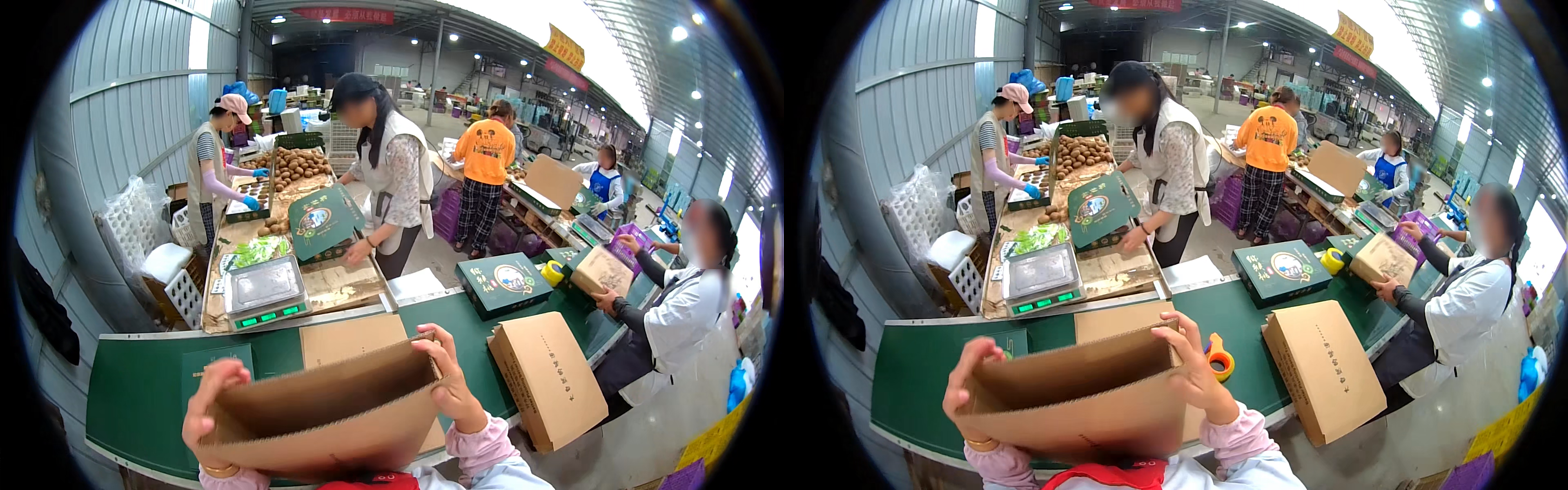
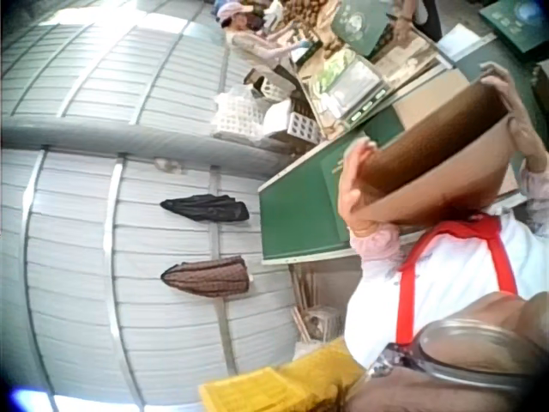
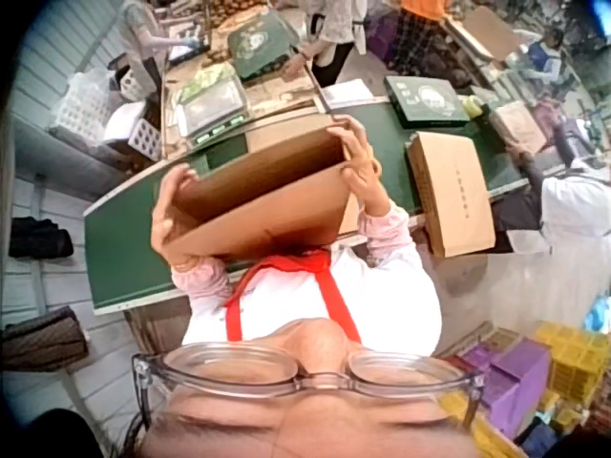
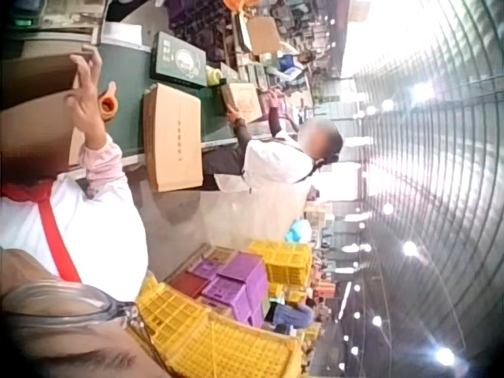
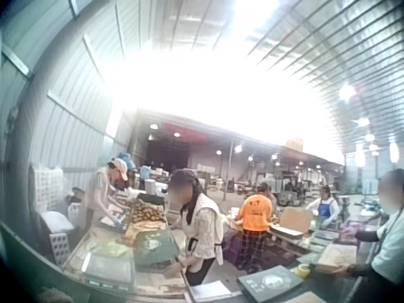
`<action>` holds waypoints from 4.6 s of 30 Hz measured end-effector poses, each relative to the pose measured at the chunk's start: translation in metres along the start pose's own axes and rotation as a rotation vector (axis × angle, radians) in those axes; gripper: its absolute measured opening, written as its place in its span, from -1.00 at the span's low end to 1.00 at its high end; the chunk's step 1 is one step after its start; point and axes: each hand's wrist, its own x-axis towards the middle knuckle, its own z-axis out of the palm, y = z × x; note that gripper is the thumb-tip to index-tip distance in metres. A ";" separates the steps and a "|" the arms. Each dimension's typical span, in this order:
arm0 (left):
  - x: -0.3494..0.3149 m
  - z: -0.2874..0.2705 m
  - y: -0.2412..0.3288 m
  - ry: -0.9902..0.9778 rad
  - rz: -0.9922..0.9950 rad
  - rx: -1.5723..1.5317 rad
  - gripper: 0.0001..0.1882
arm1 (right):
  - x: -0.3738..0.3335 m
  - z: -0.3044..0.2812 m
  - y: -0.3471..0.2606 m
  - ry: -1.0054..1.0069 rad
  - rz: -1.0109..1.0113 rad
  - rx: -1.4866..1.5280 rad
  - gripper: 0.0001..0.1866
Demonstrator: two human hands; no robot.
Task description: The person assembles flat cardboard boxes by folding and taping them into rectangular containers. They repeatedly pick up box blanks, fold the sides, and secure them with tape, then place the finished boxes on the table.
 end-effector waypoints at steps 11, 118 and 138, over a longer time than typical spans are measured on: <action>-0.094 -0.021 -0.023 0.214 0.280 0.222 -0.34 | -0.002 0.003 -0.016 -0.053 0.066 0.106 -0.38; -0.259 -0.236 -0.143 0.630 -1.441 -0.517 -0.43 | -0.327 0.011 0.026 0.448 1.566 0.227 -0.50; -0.250 -0.083 -0.210 -0.781 -1.295 0.701 -0.28 | -0.352 -0.044 0.002 0.673 1.469 0.023 -0.45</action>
